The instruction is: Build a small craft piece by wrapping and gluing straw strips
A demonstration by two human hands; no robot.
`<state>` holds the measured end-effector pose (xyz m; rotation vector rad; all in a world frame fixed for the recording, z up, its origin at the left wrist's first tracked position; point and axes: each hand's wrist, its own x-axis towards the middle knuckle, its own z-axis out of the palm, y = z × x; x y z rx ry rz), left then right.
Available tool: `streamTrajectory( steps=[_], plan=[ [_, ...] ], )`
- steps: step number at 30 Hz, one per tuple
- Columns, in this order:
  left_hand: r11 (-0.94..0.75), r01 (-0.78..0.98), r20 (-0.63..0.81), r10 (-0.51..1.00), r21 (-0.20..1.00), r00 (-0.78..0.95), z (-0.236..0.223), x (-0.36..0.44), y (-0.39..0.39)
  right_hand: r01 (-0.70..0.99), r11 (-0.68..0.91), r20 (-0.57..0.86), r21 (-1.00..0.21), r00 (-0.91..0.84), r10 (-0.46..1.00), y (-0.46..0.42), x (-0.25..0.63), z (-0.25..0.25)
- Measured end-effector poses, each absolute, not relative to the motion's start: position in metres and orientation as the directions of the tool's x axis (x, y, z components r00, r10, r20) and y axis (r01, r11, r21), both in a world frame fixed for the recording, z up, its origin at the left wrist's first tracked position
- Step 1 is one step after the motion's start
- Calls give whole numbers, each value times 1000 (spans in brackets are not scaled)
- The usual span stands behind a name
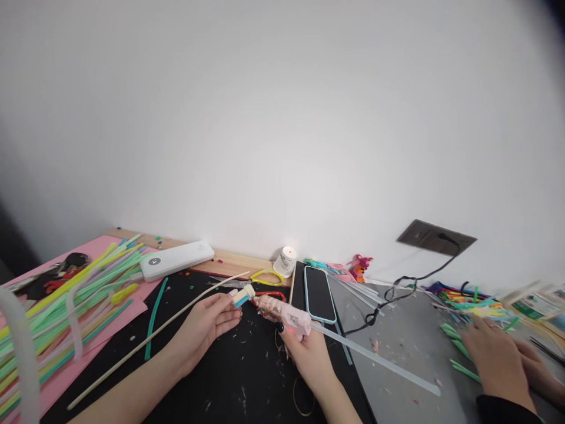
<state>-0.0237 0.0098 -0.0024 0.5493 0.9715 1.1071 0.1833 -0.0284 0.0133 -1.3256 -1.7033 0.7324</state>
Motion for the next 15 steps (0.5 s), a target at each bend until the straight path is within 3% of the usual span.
streamTrajectory(
  steps=[8, 11, 15],
  plan=[
    [408, -497, -374, 911, 766, 172, -4, -21, 7, 479, 295, 280, -827, -105, 954, -28, 181, 17],
    [351, -418, -315, 936, 838, 154, 0, -22, 6, 478, 283, 279, -831, -81, 957, -29, 182, 16],
    [139, -192, -132, 990, 972, 49, 4, -23, 7, 491, 278, 290, -826, -52, 956, -29, 183, 14]
  ],
)
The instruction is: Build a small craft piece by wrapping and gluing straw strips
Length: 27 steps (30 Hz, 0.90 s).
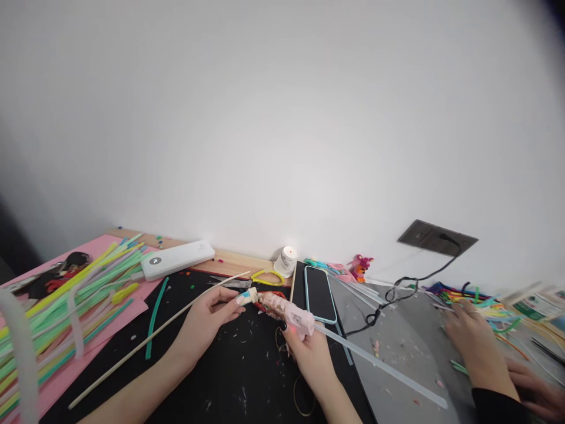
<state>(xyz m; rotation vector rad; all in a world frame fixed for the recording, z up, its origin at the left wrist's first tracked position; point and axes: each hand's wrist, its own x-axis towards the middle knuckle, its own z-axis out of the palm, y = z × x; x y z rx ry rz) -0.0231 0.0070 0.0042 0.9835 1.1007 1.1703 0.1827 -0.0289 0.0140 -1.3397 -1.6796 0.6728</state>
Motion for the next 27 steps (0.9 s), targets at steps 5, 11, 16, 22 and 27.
streamTrajectory(
  steps=[5, 11, 16, 22, 27],
  plan=[
    [-221, 106, 222, 975, 969, 7, 3, -27, 7, 483, 260, 278, -836, -35, 960, -29, 184, 13],
    [-424, 315, 442, 897, 849, 16, 11, -29, 3, 464, 238, 246, -853, -44, 968, -29, 182, 17],
    [-459, 310, 470, 882, 833, 43, 14, -29, -1, 460, 226, 233, -859, -42, 971, -30, 181, 18],
    [-471, 279, 451, 882, 837, 137, 8, -30, -1, 483, 236, 244, -843, -47, 969, -30, 181, 20],
    [-433, 191, 408, 899, 881, 159, 9, -34, -1, 490, 242, 245, -838, -58, 968, -30, 181, 19]
  ],
)
